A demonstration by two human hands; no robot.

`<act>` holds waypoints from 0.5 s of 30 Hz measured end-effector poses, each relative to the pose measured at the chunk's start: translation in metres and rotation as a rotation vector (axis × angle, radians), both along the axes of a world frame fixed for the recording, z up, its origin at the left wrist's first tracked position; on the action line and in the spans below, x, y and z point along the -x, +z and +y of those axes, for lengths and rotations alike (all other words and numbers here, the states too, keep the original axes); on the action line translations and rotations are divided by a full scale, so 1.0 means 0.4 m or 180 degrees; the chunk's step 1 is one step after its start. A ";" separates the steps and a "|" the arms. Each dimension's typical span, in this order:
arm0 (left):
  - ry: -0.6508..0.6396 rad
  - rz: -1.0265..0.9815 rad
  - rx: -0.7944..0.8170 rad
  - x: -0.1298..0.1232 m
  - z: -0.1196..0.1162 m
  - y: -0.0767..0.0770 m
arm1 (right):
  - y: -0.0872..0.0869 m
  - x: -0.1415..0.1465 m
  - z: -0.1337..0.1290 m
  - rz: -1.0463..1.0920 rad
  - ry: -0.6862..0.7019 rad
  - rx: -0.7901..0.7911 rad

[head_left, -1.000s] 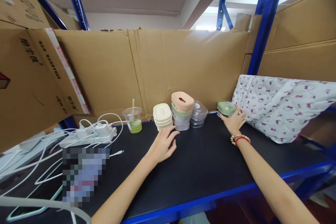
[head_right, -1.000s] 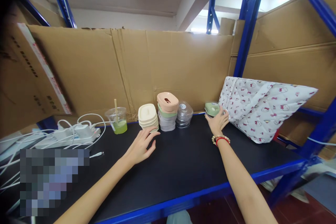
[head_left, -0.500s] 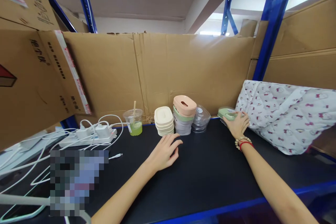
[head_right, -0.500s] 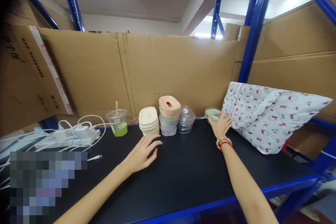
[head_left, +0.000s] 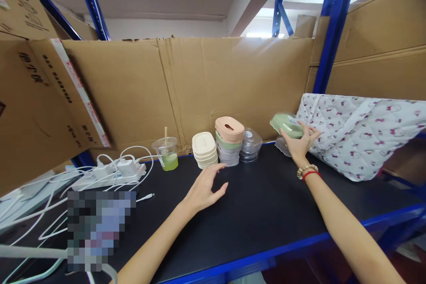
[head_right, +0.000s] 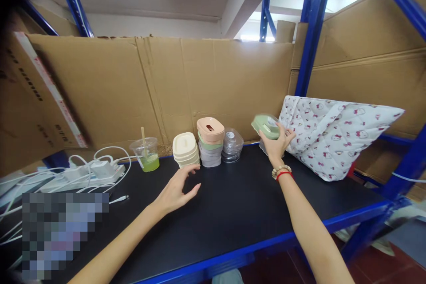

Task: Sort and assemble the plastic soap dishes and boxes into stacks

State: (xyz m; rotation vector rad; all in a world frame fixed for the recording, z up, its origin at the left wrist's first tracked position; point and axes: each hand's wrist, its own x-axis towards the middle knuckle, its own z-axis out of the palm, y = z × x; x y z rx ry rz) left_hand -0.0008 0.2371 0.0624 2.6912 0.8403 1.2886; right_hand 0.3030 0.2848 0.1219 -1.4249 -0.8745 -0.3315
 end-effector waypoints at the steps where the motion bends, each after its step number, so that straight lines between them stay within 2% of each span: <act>1: -0.0066 -0.0298 0.0363 -0.001 0.003 -0.001 | 0.006 0.022 -0.001 -0.0146 0.0112 -0.0256; 3: -0.0289 -0.0868 0.1014 -0.004 0.008 -0.002 | 0.007 0.085 -0.008 -0.0427 0.0487 -0.0683; 5: -0.0651 -0.1258 0.1535 -0.005 0.010 0.000 | -0.010 0.168 -0.026 -0.0623 0.1067 -0.0938; 8: -0.0976 -0.1834 0.1987 -0.003 0.004 0.000 | -0.054 0.297 -0.073 -0.0882 0.2238 -0.0774; 11: -0.0468 -0.2604 0.2186 0.000 -0.003 -0.005 | -0.089 0.386 -0.123 -0.1049 0.3179 -0.0587; 13: -0.0159 -0.3063 0.2230 -0.001 -0.007 -0.004 | -0.096 0.413 -0.144 -0.1067 0.3524 -0.0518; 15: -0.0155 -0.3422 0.2207 -0.005 -0.011 0.007 | -0.088 0.419 -0.151 -0.1257 0.3731 -0.0441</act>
